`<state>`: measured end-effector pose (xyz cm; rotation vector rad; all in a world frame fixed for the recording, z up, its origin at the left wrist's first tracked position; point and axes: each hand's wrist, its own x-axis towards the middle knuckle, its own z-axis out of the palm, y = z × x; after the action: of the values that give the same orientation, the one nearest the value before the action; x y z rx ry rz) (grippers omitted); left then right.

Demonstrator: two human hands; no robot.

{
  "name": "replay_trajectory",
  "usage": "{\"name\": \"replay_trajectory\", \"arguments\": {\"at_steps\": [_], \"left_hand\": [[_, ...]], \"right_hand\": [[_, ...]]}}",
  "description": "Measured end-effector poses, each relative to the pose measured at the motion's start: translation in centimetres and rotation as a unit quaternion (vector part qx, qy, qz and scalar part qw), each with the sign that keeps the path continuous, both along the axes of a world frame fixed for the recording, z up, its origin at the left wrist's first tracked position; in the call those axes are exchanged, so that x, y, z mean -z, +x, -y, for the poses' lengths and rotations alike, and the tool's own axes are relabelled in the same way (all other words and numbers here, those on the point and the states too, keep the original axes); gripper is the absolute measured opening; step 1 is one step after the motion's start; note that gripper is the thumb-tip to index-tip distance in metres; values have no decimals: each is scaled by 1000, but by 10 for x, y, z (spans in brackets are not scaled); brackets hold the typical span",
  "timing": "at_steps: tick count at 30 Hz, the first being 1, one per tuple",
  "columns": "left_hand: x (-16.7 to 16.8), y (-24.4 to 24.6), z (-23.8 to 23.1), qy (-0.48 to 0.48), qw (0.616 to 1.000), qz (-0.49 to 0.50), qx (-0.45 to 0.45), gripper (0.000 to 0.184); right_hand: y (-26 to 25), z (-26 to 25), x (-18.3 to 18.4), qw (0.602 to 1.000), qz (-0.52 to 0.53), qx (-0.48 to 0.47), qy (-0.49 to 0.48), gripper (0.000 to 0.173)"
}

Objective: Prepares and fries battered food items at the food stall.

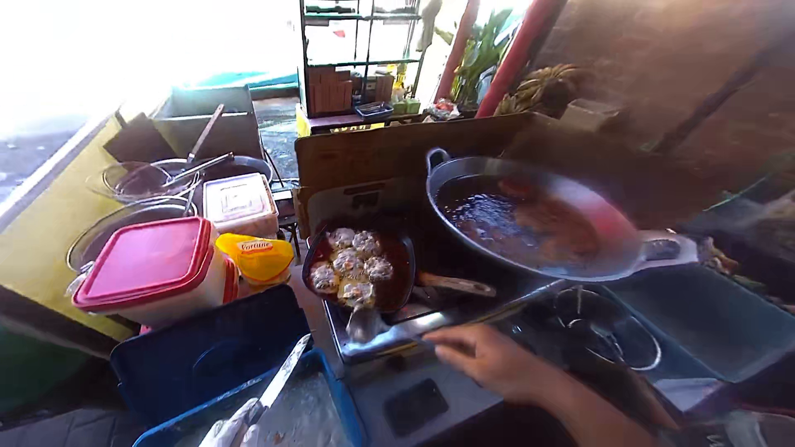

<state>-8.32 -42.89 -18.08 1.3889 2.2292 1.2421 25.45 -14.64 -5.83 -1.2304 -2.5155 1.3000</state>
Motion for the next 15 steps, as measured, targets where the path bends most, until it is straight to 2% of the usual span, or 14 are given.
{"name": "replay_trajectory", "arguments": {"at_steps": [3, 5, 10, 15], "left_hand": [[-34, 8, -70, -43, 994, -98, 33, 34], [-48, 16, -121, -76, 984, -161, 29, 35], [-68, 39, -229, -156, 958, -239, 28, 37], [-80, 58, -281, -268, 914, -303, 36, 39]], "right_hand": [[-2, -48, -6, 981, 26, 48, 189, 32], [-9, -74, 5, 966, 48, 45, 249, 33], [-22, -111, 19, 969, 113, 14, 220, 36], [-20, -128, 25, 976, 117, -3, 182, 36]]}}
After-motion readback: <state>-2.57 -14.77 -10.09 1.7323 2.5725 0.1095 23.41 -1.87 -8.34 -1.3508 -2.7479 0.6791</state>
